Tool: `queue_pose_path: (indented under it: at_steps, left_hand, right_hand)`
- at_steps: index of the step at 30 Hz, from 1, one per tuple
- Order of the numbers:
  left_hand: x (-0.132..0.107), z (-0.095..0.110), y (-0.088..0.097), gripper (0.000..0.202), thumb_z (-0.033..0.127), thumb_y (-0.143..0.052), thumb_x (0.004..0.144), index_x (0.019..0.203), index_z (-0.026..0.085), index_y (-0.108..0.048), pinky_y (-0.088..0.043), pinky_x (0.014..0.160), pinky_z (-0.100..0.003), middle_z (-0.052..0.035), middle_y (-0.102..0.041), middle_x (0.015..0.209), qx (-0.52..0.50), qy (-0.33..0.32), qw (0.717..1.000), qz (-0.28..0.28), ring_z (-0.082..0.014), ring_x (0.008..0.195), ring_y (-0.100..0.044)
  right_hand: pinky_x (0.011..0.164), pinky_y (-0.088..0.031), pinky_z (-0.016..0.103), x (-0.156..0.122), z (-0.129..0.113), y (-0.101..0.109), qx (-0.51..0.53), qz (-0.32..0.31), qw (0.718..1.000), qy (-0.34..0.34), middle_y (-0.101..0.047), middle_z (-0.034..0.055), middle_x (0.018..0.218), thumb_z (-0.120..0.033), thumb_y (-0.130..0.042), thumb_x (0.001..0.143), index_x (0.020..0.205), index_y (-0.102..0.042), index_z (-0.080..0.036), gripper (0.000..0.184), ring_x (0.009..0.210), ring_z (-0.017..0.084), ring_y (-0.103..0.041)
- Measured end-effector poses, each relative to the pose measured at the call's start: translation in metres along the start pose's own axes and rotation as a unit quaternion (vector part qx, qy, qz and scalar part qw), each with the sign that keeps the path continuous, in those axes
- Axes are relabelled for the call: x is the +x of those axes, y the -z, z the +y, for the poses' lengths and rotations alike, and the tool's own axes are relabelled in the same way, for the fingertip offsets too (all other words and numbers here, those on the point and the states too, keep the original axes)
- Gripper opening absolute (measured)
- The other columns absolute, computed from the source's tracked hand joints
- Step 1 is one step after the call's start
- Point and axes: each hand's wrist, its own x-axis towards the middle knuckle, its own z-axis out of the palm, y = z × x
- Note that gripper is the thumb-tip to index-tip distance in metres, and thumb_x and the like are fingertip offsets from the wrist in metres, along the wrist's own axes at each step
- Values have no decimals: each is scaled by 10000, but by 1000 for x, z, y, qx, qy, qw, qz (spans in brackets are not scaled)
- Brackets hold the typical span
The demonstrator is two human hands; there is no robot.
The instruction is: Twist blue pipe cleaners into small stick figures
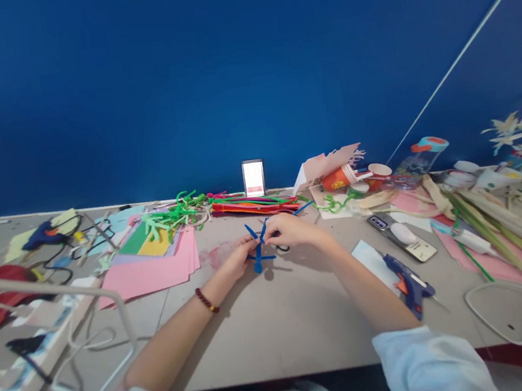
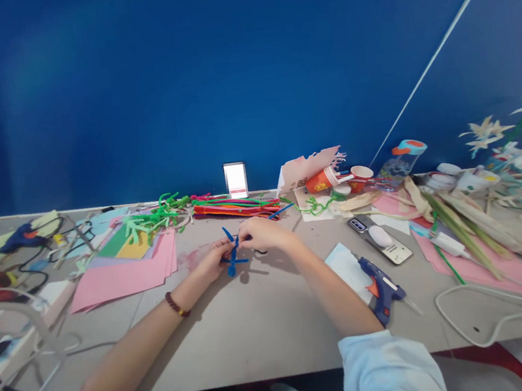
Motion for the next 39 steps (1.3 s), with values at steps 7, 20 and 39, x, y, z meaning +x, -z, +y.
queue_pose_path:
  at_steps: [7,20,39]
  left_hand:
    - [1,3,5,203,265,-729,556,613,138,-582,-250,460,-218,5,-542,571,-85,17,996,-11,-65,476,-398]
    - [-14,6,1,295,381,-731,638,725,123,-620,-288,494,-218,-13,-562,604,95,-6,972,-213,-80,506,-446]
    - [1,0,7,240,341,-728,612,664,143,-601,-289,455,-219,10,-549,577,-71,-50,996,-11,-68,470,-406]
  right_hand:
    - [618,-353,213,-2,19,-3,3,11,1000,-25,-658,41,774,-159,-589,785,768,-711,-152,124,704,129,-550]
    - [586,-355,212,-1,28,1,47,3,998,-42,-628,24,728,-219,-670,739,724,-731,-161,85,676,121,-541]
    - [564,-298,215,-3,3,1,1,69,996,-54,-649,32,749,-189,-600,787,721,-677,-158,106,679,118,-537]
